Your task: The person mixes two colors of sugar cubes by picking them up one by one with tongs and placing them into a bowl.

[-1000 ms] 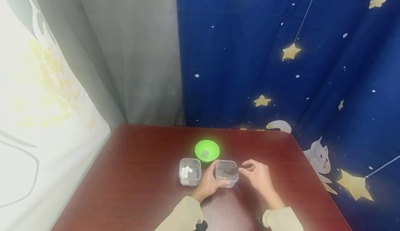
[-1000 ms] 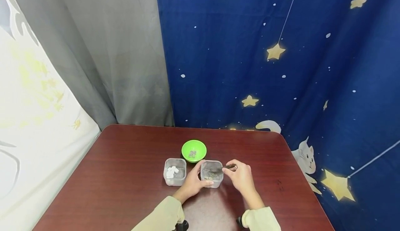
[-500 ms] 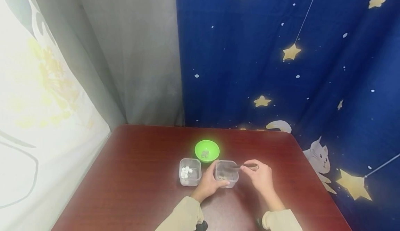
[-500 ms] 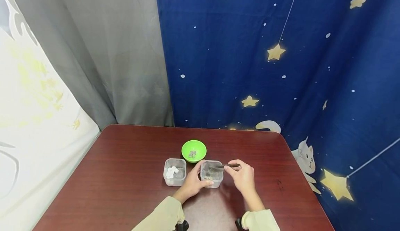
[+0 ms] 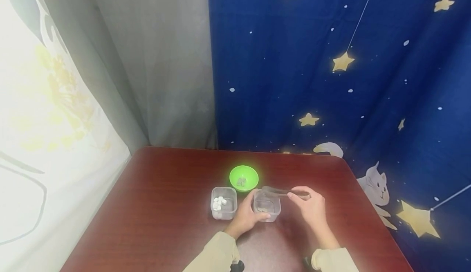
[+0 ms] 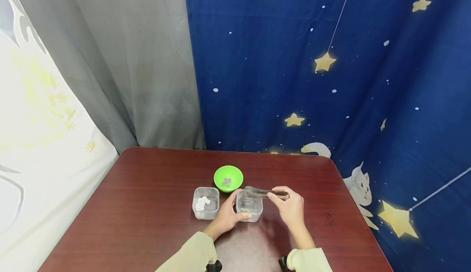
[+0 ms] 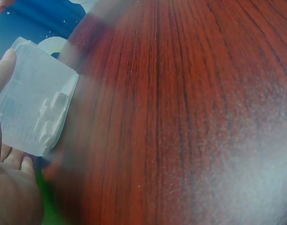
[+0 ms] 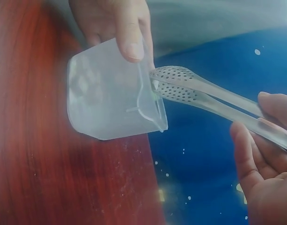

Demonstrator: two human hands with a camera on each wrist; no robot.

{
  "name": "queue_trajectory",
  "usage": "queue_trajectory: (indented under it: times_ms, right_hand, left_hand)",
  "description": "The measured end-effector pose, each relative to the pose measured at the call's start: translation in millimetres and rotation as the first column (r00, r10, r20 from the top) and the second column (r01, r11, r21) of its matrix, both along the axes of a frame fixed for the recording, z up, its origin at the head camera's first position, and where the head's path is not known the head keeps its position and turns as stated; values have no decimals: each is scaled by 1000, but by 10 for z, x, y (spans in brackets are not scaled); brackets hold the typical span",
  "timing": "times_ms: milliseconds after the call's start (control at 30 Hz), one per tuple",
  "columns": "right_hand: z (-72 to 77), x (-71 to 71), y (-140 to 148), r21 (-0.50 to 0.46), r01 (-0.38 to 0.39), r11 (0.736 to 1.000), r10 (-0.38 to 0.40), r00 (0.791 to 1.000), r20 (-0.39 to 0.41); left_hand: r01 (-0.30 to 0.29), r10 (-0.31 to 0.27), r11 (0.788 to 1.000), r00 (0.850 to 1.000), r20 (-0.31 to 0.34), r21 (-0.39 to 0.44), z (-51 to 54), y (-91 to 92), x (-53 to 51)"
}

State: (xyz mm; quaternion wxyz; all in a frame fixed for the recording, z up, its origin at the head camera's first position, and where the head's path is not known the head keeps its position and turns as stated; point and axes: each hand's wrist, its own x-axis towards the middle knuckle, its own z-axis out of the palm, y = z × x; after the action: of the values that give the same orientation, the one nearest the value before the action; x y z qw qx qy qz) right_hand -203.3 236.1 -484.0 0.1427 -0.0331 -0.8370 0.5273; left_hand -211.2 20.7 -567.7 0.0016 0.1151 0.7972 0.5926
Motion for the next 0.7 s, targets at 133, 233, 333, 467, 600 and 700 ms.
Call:
queue_trajectory:
  times_ms: [133,233,333,467,600,700]
  right_hand:
    - [32,-13,-8,-16,14,1000,-15,1000,-12]
    - [70,-27,-27,-32,23,999,-25,999,-36]
    - [112,-40,-55,-47,32,998,-35,997,-62]
    - [153,-65,-98,-84,34,996,-41,996,-83]
    - [171,-103,-153,-139,22,990,-35,995,-89]
    - [182,-127,-195,-157,20,987,-34,996,-83]
  left_hand:
    - [-21,21,1000,1000,2,-20,-7,2,1]
    - [-33,33,999,999,0,-33,-7,3,1]
    - [-34,34,999,999,13,-37,-2,2,2]
    - [-33,33,999,999,12,-39,-4,2,5]
    - [-30,30,999,1000,1,-45,-2,-3,4]
    - [-19,18,999,1000,-12,-42,1,-5,2]
